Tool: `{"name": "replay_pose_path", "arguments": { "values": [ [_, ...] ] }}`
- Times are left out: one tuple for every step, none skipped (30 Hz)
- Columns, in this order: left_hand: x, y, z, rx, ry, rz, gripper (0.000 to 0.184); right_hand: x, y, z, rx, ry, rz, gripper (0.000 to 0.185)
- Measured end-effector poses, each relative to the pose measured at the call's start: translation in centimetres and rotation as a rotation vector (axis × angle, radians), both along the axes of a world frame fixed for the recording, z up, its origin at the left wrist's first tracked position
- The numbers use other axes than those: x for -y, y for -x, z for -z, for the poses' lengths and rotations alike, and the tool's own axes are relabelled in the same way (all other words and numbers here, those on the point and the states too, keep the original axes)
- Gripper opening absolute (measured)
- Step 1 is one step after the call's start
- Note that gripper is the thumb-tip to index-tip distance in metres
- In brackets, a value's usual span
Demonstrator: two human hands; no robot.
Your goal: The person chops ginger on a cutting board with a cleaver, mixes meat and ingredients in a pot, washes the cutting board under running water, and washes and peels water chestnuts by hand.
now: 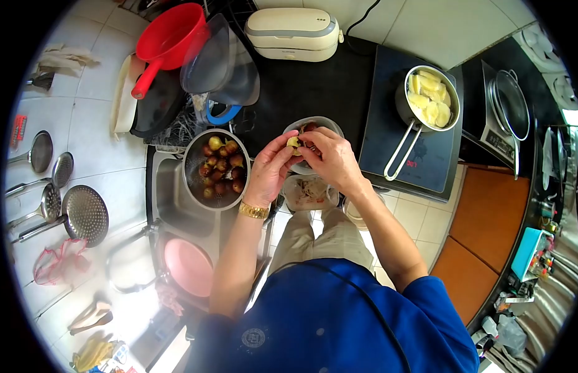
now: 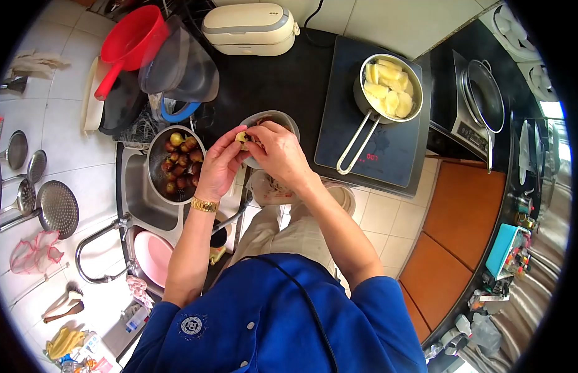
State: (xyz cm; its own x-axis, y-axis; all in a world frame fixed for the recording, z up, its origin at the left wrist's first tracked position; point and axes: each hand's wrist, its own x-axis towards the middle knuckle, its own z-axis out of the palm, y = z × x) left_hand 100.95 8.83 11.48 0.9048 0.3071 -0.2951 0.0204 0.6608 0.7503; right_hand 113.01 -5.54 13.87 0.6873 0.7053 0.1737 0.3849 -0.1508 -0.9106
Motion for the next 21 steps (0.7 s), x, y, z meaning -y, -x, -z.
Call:
{"name": "replay_pose_path", "arguments": {
  "values": [
    [0.2,-0.1,-0.1,-0.014,-0.048,-0.001,0.037,-0.2,0.0,0.1,0.040,0.030,0.002,0.021],
    [0.2,-0.1,-0.2,-0.029,-0.097,-0.003,0.038,-0.3,0.0,0.1,0.041,0.030,0.003,0.021],
    [0.2,-0.1,0.0,-0.029,-0.097,-0.002,0.038,-0.4,0.0,0.1,-0.002,0.033,0.010,0.021],
    [0.1,-0.1,0.2,-0.024,-0.137,0.004,0.039,-0.4,0.0,0.2,-0.045,0.037,0.017,0.020],
    [0.1,0.0,0.5,-0.018,-0.177,0.010,0.039,-0.5,0.0,0.2,-0.045,0.037,0.017,0.020],
    [0.0,0.1,0.6,-0.018,-0.177,0.010,0.039,-0.5,0.0,0.2,-0.075,0.048,0.020,0.021],
    [-0.1,0.2,0.8,-0.039,-0.261,0.021,0.040,-0.5,-0.1,0.2,-0.105,0.059,0.022,0.021],
    [-0.1,0.2,0.8,-0.060,-0.346,0.030,0.040,-0.6,-0.1,0.3,-0.104,0.059,0.022,0.021],
    [-0.1,0.2,0.8,-0.060,-0.347,0.031,0.040,-0.7,0.0,0.5,-0.097,0.070,0.036,0.021],
    [-0.1,0.2,0.7,-0.071,-0.426,0.032,0.040,-0.7,0.0,0.7,-0.090,0.081,0.050,0.021],
    [0.0,0.1,0.6,-0.082,-0.505,0.034,0.040,-0.8,0.1,0.9,-0.090,0.081,0.050,0.021],
    [0.1,0.1,0.5,-0.082,-0.505,0.034,0.040,-0.9,0.2,1.2,-0.093,0.072,0.084,0.020],
    [0.2,0.0,0.3,-0.096,-0.564,0.022,0.039,-1.0,0.3,1.5,-0.096,0.064,0.118,0.020],
    [0.2,0.1,0.4,-0.110,-0.622,0.010,0.038,-0.9,0.3,1.4,-0.097,0.064,0.119,0.020],
    [0.4,0.1,0.4,-0.110,-0.622,0.011,0.038,-0.9,0.2,1.3,-0.155,0.081,0.120,0.019],
    [0.4,0.1,0.4,-0.105,-0.607,-0.005,0.038,-0.9,0.2,1.2,-0.212,0.097,0.120,0.019],
    [0.5,0.1,0.5,-0.101,-0.591,-0.022,0.038,-0.9,0.1,1.2,-0.212,0.097,0.121,0.019],
    [0.5,0.1,0.5,-0.100,-0.591,-0.021,0.038,-0.8,0.1,1.2,-0.234,0.107,0.115,0.019],
    [0.6,0.2,0.6,-0.094,-0.588,-0.019,0.037,-0.7,0.1,1.3,-0.257,0.118,0.111,0.019],
    [0.6,0.2,0.5,-0.088,-0.584,-0.019,0.037,-0.6,0.3,1.4,-0.258,0.118,0.114,0.019],
    [0.6,0.2,0.4,-0.087,-0.585,-0.018,0.037,-0.5,0.4,1.7,-0.153,0.079,0.104,0.019]
  ]
}}
